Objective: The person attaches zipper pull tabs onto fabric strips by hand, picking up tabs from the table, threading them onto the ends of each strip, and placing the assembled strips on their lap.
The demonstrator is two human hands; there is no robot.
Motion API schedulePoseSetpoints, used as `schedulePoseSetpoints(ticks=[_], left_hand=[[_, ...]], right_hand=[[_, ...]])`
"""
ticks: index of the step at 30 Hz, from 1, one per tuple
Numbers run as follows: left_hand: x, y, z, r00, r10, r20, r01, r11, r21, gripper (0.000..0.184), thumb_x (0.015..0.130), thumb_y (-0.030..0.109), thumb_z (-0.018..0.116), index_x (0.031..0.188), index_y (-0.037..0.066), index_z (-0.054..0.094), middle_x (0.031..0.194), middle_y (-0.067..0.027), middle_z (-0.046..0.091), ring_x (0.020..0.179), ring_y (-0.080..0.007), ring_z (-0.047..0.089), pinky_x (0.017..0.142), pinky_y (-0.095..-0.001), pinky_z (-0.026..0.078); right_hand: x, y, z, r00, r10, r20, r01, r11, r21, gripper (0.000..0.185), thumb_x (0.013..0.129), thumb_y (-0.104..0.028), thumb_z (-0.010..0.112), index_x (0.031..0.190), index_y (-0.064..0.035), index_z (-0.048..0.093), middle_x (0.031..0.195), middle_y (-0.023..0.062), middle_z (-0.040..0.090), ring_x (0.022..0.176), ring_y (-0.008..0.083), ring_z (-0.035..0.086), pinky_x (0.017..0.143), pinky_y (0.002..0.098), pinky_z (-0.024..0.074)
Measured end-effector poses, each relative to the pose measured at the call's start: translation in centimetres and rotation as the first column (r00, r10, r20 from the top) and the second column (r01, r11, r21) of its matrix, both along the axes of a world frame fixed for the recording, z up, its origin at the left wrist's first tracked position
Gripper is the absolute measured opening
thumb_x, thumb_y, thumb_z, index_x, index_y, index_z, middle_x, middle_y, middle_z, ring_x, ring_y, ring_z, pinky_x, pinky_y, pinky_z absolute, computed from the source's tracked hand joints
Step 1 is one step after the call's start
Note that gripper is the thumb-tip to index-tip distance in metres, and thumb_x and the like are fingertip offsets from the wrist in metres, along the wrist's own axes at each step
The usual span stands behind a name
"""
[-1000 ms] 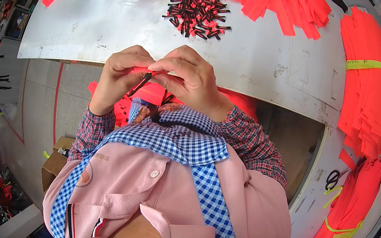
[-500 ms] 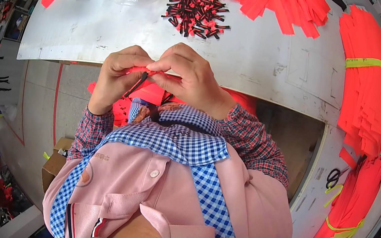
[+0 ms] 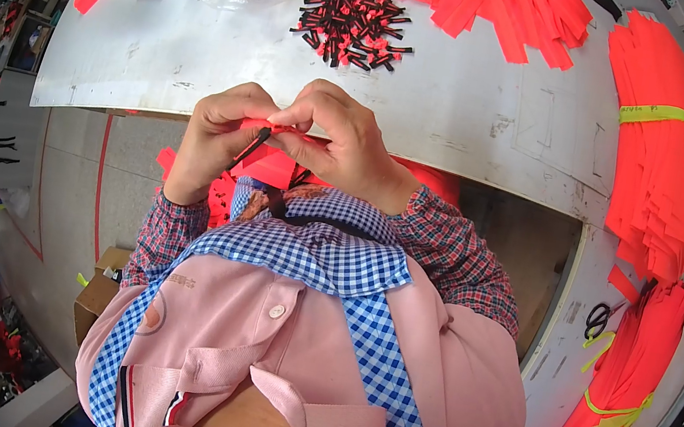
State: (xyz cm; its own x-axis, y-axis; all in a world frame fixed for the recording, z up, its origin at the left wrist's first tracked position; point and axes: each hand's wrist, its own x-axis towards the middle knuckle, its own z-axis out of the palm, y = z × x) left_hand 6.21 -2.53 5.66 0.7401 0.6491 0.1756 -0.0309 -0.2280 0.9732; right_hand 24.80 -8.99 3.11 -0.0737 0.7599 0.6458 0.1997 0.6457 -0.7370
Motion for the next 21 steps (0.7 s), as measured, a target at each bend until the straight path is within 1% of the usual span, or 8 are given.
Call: schedulePoseSetpoints(ticks=[4,7,10,13,16,19,21], left_hand=[[0.3,-0.1,-0.1,0.999,0.016,-0.039,-0.016,1.0,-0.022,0.025,0.08,-0.012,0.059,0.101,-0.001,0.069,0.09,-0.0058,0.061,0.082,-0.0119,0.058,0.069,-0.0226,0.047],[0.3,0.2,-0.9,0.999,0.007,0.038,-0.003,0.995,-0.095,0.023,0.082,-0.01,0.059,0.101,-0.002,0.068,0.091,-0.0068,0.062,0.082,-0.0122,0.058,0.071,-0.023,0.048],[0.4,0.1,-0.4,0.999,0.026,0.035,-0.019,0.984,-0.179,0.021,0.082,-0.01,0.059,0.1,-0.003,0.068,0.091,-0.0077,0.063,0.082,-0.0127,0.059,0.072,-0.0241,0.048],[0.0,0.0,0.3,0.999,0.044,-0.009,-0.044,0.998,-0.051,0.019,0.082,-0.008,0.06,0.099,-0.004,0.067,0.091,-0.0081,0.063,0.084,-0.0136,0.059,0.073,-0.025,0.048],[-0.1,0.1,0.3,0.999,0.025,-0.023,-0.025,1.0,-0.009,0.017,0.081,-0.008,0.061,0.097,-0.004,0.067,0.09,-0.0081,0.063,0.086,-0.0141,0.06,0.075,-0.0247,0.048],[0.1,0.5,0.0,0.999,0.015,-0.037,-0.015,1.0,0.004,0.019,0.081,-0.008,0.062,0.099,-0.004,0.066,0.093,-0.008,0.063,0.086,-0.0142,0.06,0.078,-0.0251,0.048],[0.2,0.4,0.9,0.998,0.028,-0.059,-0.031,0.997,-0.064,0.021,0.081,-0.009,0.061,0.1,-0.004,0.066,0.096,-0.008,0.063,0.085,-0.0143,0.06,0.079,-0.0256,0.049]], right_hand=[[-0.1,0.3,-1.4,1.0,-0.002,-0.028,0.002,1.0,-0.012,0.019,0.077,-0.003,0.072,0.094,-0.0032,0.063,0.08,0.0066,0.056,0.072,0.0179,0.055,0.063,0.0282,0.0459],[-0.1,0.4,-1.0,1.0,-0.021,0.015,0.021,1.0,0.0,0.02,0.077,-0.003,0.072,0.094,-0.0027,0.062,0.08,0.0064,0.056,0.07,0.017,0.054,0.062,0.0278,0.0453],[-0.2,0.8,-0.6,1.0,0.002,-0.023,-0.002,1.0,-0.001,0.02,0.077,-0.003,0.072,0.094,-0.0022,0.062,0.079,0.0056,0.055,0.069,0.0154,0.054,0.06,0.0272,0.0445],[-0.3,0.8,-0.1,0.993,0.072,-0.094,-0.077,0.996,-0.05,0.019,0.078,-0.003,0.072,0.093,-0.002,0.062,0.078,0.005,0.055,0.068,0.0139,0.053,0.06,0.0261,0.044],[-0.6,0.8,-1.0,0.988,0.066,-0.14,-0.079,0.993,-0.09,0.017,0.079,-0.005,0.072,0.092,-0.0019,0.062,0.077,0.005,0.056,0.067,0.0135,0.053,0.06,0.0256,0.0438],[-0.6,1.1,-0.6,0.997,0.021,-0.078,-0.028,0.995,-0.096,0.016,0.08,-0.007,0.072,0.092,-0.0021,0.063,0.077,0.005,0.057,0.068,0.0129,0.054,0.06,0.0252,0.0445],[-0.3,1.3,-0.3,0.997,0.021,-0.069,-0.028,0.994,-0.109,0.017,0.079,-0.008,0.073,0.091,-0.002,0.063,0.078,0.0047,0.058,0.068,0.0121,0.055,0.061,0.025,0.0453]])
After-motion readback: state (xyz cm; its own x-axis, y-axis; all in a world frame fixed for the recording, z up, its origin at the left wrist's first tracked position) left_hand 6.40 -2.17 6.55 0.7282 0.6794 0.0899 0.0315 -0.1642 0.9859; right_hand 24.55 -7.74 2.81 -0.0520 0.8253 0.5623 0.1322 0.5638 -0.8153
